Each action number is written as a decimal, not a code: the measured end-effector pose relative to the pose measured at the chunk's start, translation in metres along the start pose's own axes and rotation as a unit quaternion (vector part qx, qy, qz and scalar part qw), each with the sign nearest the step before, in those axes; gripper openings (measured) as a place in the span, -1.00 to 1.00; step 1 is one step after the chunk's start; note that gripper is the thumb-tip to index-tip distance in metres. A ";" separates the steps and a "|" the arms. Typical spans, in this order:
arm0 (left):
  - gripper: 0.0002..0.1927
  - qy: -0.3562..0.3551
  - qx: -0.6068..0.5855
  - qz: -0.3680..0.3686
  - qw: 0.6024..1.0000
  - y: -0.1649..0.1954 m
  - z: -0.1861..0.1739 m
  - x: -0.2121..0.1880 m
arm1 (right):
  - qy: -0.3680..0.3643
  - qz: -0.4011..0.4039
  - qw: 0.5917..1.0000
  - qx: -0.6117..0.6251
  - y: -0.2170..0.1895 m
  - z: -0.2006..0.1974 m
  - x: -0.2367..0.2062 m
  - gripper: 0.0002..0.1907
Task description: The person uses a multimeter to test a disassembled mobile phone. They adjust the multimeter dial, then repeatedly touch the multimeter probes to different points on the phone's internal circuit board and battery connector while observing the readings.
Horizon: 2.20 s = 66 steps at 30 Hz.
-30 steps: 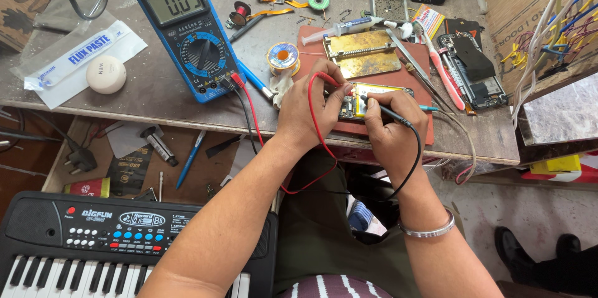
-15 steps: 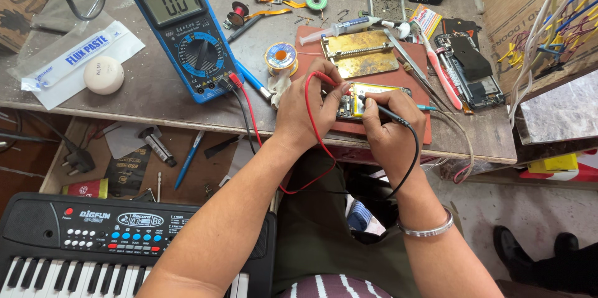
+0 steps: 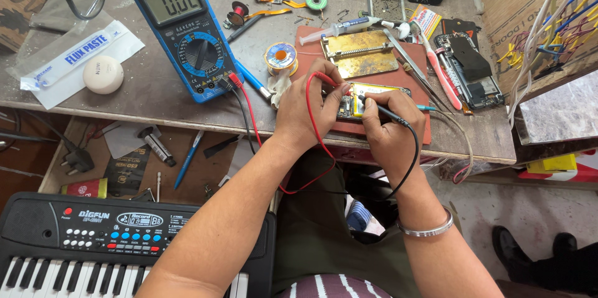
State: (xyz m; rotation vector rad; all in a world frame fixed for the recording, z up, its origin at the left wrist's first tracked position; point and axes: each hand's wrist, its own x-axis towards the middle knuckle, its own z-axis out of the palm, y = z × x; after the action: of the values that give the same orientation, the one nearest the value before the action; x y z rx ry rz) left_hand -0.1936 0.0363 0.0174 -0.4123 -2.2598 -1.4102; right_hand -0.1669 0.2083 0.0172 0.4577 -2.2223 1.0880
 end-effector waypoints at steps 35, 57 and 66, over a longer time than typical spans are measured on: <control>-0.79 -0.003 0.006 -0.013 1.000 0.000 0.000 0.001 | 0.016 0.001 1.000 -0.003 0.000 0.000 0.000 -0.93; -0.78 -0.003 0.001 -0.004 1.000 -0.001 0.001 0.000 | 0.011 0.008 1.000 0.001 0.000 0.000 0.000 -0.93; -0.79 -0.008 0.000 -0.013 1.000 -0.002 0.001 0.000 | 0.010 0.008 1.000 -0.007 0.000 0.001 -0.001 -0.92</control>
State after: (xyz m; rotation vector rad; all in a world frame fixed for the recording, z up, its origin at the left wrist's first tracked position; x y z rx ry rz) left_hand -0.1947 0.0362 0.0156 -0.3968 -2.2851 -1.4245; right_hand -0.1668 0.2076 0.0157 0.4213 -2.2181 1.0807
